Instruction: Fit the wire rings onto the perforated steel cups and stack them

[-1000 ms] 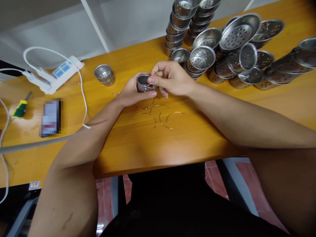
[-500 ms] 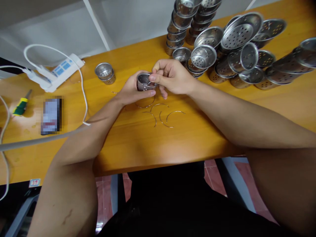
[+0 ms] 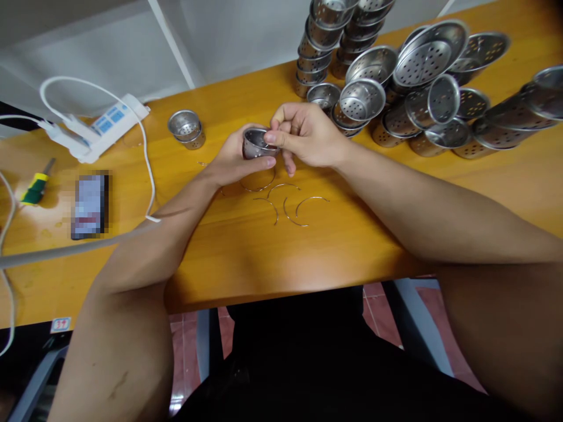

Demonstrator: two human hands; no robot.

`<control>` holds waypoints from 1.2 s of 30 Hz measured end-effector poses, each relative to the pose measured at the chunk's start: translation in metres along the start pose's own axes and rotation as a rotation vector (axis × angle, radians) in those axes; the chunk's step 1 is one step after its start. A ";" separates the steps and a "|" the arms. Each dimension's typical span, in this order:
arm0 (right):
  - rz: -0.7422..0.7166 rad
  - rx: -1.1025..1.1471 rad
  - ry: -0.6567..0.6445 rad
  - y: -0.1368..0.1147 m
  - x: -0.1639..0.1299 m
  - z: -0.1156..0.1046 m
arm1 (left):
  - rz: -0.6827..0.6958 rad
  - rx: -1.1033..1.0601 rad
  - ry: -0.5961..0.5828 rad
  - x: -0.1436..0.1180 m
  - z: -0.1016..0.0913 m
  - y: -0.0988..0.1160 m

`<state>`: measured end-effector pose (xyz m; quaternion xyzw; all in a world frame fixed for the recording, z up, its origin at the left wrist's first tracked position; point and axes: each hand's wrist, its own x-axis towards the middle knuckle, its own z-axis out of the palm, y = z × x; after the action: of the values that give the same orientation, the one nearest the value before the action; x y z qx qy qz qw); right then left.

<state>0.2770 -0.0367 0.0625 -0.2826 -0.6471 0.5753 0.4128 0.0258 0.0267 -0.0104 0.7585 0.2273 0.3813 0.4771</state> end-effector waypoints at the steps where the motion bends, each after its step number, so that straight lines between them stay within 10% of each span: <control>1: 0.002 -0.005 -0.001 0.000 0.000 0.000 | -0.009 -0.003 0.001 0.000 0.000 0.000; 30: -0.019 -0.022 0.000 0.002 -0.003 0.001 | 0.063 0.037 -0.094 -0.001 -0.011 -0.021; 36: -0.093 -0.091 0.145 0.013 -0.002 -0.004 | 0.224 0.210 0.103 0.000 -0.004 -0.025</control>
<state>0.2802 -0.0338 0.0491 -0.3115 -0.6536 0.5035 0.4715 0.0233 0.0399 -0.0318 0.8041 0.2042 0.4448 0.3374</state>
